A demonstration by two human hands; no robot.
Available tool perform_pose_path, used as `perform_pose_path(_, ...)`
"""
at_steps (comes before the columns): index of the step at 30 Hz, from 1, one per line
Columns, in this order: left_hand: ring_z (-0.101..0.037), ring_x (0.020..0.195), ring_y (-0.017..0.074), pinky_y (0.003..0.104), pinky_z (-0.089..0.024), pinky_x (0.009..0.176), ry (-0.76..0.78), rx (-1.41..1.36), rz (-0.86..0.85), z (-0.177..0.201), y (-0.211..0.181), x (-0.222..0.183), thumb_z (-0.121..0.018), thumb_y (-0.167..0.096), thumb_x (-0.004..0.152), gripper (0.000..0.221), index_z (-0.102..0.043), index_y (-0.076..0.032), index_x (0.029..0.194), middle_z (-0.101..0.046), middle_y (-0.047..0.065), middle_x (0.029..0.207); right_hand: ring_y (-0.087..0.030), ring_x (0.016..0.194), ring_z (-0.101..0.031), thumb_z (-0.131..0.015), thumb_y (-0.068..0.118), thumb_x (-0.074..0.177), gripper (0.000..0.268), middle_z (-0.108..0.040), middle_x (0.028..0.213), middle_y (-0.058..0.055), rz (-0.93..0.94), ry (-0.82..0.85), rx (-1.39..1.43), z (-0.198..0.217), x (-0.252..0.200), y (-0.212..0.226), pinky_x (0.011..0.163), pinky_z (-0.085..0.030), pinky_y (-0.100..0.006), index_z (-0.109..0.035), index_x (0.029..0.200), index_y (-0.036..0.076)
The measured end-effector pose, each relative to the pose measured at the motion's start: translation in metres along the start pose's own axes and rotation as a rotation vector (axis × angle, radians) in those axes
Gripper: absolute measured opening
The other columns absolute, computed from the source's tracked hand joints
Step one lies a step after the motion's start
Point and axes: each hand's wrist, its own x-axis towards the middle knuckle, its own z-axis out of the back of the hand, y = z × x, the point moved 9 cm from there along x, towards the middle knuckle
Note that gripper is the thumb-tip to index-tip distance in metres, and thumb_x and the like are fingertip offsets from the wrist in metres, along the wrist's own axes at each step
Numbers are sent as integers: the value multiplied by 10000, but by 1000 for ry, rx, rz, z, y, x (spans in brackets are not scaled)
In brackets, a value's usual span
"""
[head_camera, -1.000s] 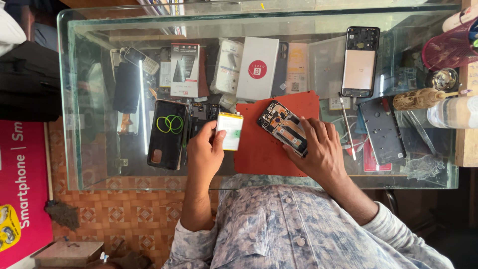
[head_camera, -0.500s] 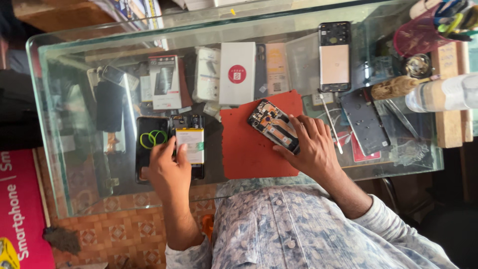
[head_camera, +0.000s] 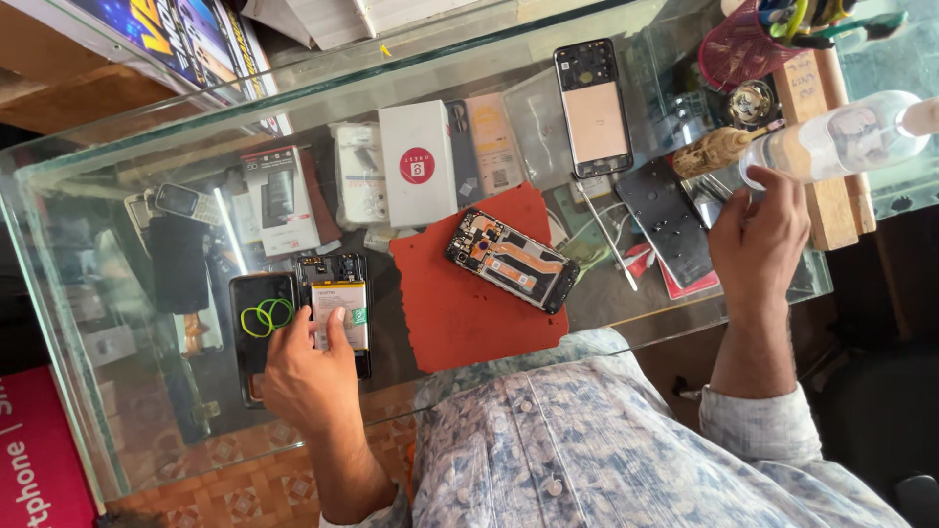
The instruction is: The person disassembles a smartphone, removes the battery, and cleans the internal frame using a small brush and adhesive. The person then reassembles the phone by placing the screen and back cover back onto the frame.
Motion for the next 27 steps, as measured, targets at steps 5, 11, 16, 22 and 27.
perform_pose_path(5, -732, 780, 241, 415, -539, 647, -48, 27, -61, 7, -5, 4, -835, -366, 905, 306, -794, -104, 1058, -748, 8, 914, -471, 1182, -651, -530, -85, 982, 243, -594, 1480, -292, 125, 120, -21, -29, 16, -9, 966, -555, -494, -619, 1208, -82)
perform_pose_path(11, -739, 756, 181, 369, -539, 631, -104, -84, -68, 15, -12, 4, -817, -327, 959, 251, -784, -86, 1025, -741, 12, 896, -486, 1144, -643, -557, -64, 965, 286, -602, 1379, -285, 100, 199, -77, -50, 34, -9, 943, -530, -529, -631, 1241, -78)
perform_pose_path(16, -743, 736, 172, 344, -541, 612, -84, -152, -69, 15, -18, 2, -799, -297, 969, 235, -777, -69, 1021, -748, 20, 913, -481, 1158, -646, -607, -1, 983, 215, -600, 1342, -336, 104, 190, -197, -66, 37, -21, 965, -536, -524, -656, 1186, -51)
perform_pose_path(22, -744, 764, 185, 332, -560, 611, -66, -220, -61, 12, -23, 0, -789, -268, 972, 228, -767, -51, 1034, -745, 54, 935, -494, 1018, -645, -659, 60, 935, 277, -587, 1235, -353, 37, 196, -299, -77, 41, -27, 848, -537, -535, -638, 1182, -64)
perform_pose_path(27, -741, 781, 212, 334, -569, 612, -75, -242, -81, 12, -27, 1, -792, -235, 969, 204, -767, -46, 1042, -743, 64, 932, -472, 979, -645, -681, 106, 911, 292, -587, 1171, -308, 13, 178, -398, -81, 44, -25, 793, -538, -526, -637, 1148, -59)
